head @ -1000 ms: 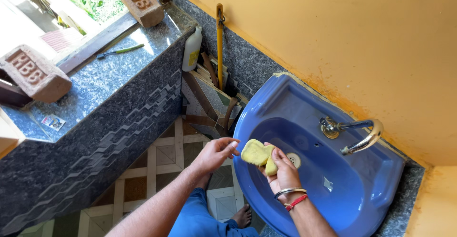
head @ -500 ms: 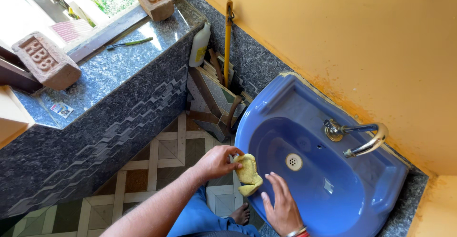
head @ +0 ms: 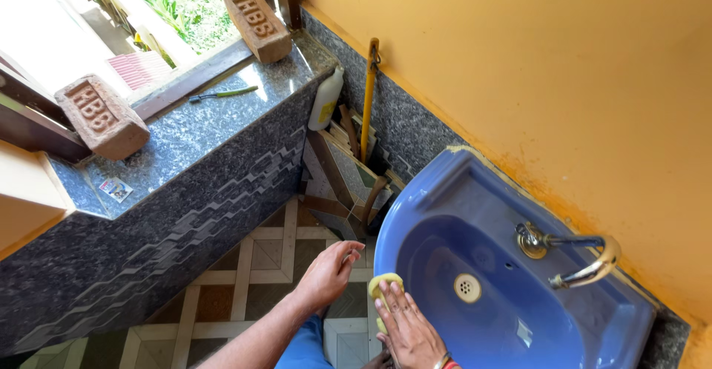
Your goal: The person washes their hands under a running tap in a blue sink. They then pick up a yellow sponge, rinse it, and proceed to scrub the sink basin and faucet area thoroughly.
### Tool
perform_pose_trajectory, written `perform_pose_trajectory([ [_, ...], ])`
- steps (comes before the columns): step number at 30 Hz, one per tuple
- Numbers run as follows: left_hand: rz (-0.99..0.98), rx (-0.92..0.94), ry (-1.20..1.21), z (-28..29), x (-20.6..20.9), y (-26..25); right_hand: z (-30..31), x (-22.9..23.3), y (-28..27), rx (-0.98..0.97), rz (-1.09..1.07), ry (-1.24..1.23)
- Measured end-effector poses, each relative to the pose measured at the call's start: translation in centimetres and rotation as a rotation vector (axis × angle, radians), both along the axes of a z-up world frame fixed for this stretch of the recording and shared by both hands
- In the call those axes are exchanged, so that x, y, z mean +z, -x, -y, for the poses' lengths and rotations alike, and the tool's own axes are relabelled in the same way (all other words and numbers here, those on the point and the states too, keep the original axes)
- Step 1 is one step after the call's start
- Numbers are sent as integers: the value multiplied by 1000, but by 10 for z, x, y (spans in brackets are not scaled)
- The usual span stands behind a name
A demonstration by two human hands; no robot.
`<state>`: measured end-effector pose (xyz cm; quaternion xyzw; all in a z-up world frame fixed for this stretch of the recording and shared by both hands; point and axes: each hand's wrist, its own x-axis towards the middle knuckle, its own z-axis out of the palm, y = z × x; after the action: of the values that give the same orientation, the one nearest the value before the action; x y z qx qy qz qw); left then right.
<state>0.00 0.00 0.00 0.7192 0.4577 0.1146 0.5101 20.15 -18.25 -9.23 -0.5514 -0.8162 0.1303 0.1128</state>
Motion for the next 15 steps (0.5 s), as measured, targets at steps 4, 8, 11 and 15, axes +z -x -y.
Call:
perform_pose_trajectory([
  [4,16,43,-56,-10,-6,12,-16,-4,-10,66,53,-17],
  [8,-43,84,69,-14,-9,22,-73,20,-19,-181,201,190],
  [11,-104,63,96,-20,-10,23,-146,35,-42,-290,237,-85],
  [15,-68,80,58,-24,-10,25,-160,48,-43,-280,305,122],
])
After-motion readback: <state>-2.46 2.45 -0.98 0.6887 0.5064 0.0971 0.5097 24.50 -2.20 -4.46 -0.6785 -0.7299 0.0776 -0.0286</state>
